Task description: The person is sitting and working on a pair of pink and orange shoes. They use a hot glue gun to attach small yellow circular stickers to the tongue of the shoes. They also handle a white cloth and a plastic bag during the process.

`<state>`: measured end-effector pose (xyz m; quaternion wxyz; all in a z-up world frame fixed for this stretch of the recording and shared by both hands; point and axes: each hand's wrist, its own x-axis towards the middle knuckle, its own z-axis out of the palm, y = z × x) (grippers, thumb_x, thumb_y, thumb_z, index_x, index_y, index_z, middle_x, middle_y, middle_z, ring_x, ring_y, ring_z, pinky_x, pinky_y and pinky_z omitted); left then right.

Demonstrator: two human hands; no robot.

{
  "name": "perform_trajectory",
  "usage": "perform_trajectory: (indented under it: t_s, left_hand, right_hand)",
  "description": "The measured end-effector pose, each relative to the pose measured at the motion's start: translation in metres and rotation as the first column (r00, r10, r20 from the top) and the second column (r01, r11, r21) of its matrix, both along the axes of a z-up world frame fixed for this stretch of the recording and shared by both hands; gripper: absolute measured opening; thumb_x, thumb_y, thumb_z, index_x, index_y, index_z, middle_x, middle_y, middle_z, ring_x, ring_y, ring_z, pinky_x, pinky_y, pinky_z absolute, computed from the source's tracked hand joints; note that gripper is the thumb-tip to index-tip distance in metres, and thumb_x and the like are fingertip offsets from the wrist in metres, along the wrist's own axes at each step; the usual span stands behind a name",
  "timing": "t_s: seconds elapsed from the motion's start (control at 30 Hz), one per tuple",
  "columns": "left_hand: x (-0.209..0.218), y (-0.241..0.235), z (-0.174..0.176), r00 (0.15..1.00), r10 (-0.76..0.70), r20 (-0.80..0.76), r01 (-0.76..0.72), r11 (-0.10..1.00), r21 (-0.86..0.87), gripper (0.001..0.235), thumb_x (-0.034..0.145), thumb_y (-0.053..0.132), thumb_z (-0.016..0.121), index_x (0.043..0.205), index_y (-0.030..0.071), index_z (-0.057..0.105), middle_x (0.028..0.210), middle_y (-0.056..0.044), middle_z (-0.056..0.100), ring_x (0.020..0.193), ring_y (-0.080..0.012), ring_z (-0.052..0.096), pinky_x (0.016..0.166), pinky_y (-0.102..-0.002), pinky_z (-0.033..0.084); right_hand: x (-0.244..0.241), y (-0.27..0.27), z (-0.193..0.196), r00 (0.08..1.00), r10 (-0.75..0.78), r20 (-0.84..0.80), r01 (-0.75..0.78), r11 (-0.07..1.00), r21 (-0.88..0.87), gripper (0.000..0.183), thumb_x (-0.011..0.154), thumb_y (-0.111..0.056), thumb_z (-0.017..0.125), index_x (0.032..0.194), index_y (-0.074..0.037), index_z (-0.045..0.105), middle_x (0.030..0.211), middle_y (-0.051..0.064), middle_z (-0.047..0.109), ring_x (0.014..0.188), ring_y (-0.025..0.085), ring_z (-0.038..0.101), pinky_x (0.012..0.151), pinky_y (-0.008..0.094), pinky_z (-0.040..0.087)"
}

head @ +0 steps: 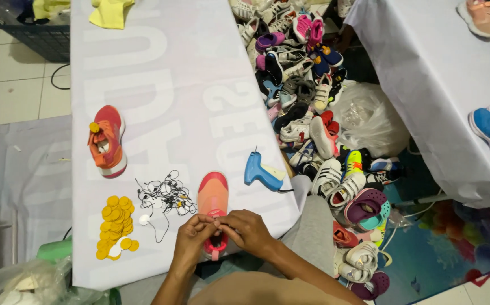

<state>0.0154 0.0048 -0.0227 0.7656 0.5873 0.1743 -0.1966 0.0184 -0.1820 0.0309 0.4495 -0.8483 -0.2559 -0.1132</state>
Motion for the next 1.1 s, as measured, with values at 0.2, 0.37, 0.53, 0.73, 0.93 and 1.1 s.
perform_trajectory:
  t_s: [0.2,0.37,0.53,0.73,0.93,1.1]
  left_hand:
    - [0.003,-0.002,0.0,1.0,0.0,-0.016,0.0,0.999,-0.044,0.015,0.088,-0.001,0.073,0.102,-0.006,0.069,0.086,-0.019,0.076,0.077,-0.0216,0.069,0.074,-0.029,0.054]
    - [0.005,-0.007,0.018,0.998,0.018,-0.068,-0.02,1.0,-0.024,0.022,0.087,-0.001,0.072,0.108,-0.005,0.069,0.086,-0.019,0.075,0.076,-0.0217,0.067,0.072,-0.03,0.054]
    - [0.003,-0.004,0.031,0.999,0.024,-0.045,-0.026,0.998,-0.052,0.024,0.087,-0.003,0.069,0.11,-0.009,0.073,0.091,-0.02,0.077,0.074,-0.0205,0.064,0.068,-0.029,0.052]
    - [-0.001,0.0,0.014,0.999,0.054,0.01,-0.052,0.994,-0.098,0.018,0.089,-0.003,0.07,0.105,-0.009,0.073,0.086,-0.016,0.072,0.077,-0.0178,0.064,0.071,-0.027,0.052]
    - [-0.008,0.001,0.012,0.995,0.039,0.096,-0.029,0.994,-0.104,0.013,0.088,-0.003,0.07,0.1,-0.009,0.073,0.09,-0.018,0.075,0.082,-0.0196,0.07,0.078,-0.028,0.056]
    - [-0.011,-0.002,0.026,0.986,-0.017,0.165,-0.008,0.989,0.149,0.01,0.085,0.002,0.076,0.093,-0.003,0.077,0.079,-0.01,0.074,0.07,-0.0128,0.063,0.064,-0.023,0.05]
  right_hand:
    - [0.002,0.0,0.007,0.999,-0.007,-0.034,0.007,1.0,0.014,0.013,0.086,-0.007,0.072,0.099,-0.006,0.072,0.076,0.004,0.066,0.058,0.02,0.056,0.056,0.031,0.045]
    - [0.002,0.0,-0.006,0.992,-0.005,-0.124,0.011,0.999,0.041,0.018,0.085,-0.007,0.075,0.102,-0.005,0.073,0.079,0.005,0.069,0.058,0.016,0.057,0.054,0.028,0.046]
    - [0.002,0.001,-0.004,0.972,0.029,-0.231,0.001,0.992,0.13,0.028,0.085,-0.008,0.075,0.113,-0.004,0.07,0.094,0.006,0.076,0.069,0.015,0.065,0.062,0.026,0.053]
    - [0.003,0.002,-0.002,0.952,0.026,-0.304,0.028,0.984,0.173,0.019,0.087,-0.008,0.074,0.105,-0.004,0.07,0.09,0.003,0.074,0.065,0.012,0.06,0.059,0.024,0.048]
    - [0.002,0.003,0.01,0.969,0.029,-0.247,-0.002,0.994,0.112,0.01,0.085,-0.009,0.076,0.094,-0.005,0.073,0.083,0.002,0.073,0.064,0.013,0.061,0.058,0.025,0.048]
    - [0.002,0.001,0.02,0.986,0.041,-0.163,-0.019,0.991,0.13,0.007,0.084,-0.006,0.076,0.089,-0.004,0.07,0.088,0.004,0.067,0.069,0.015,0.06,0.061,0.026,0.048]
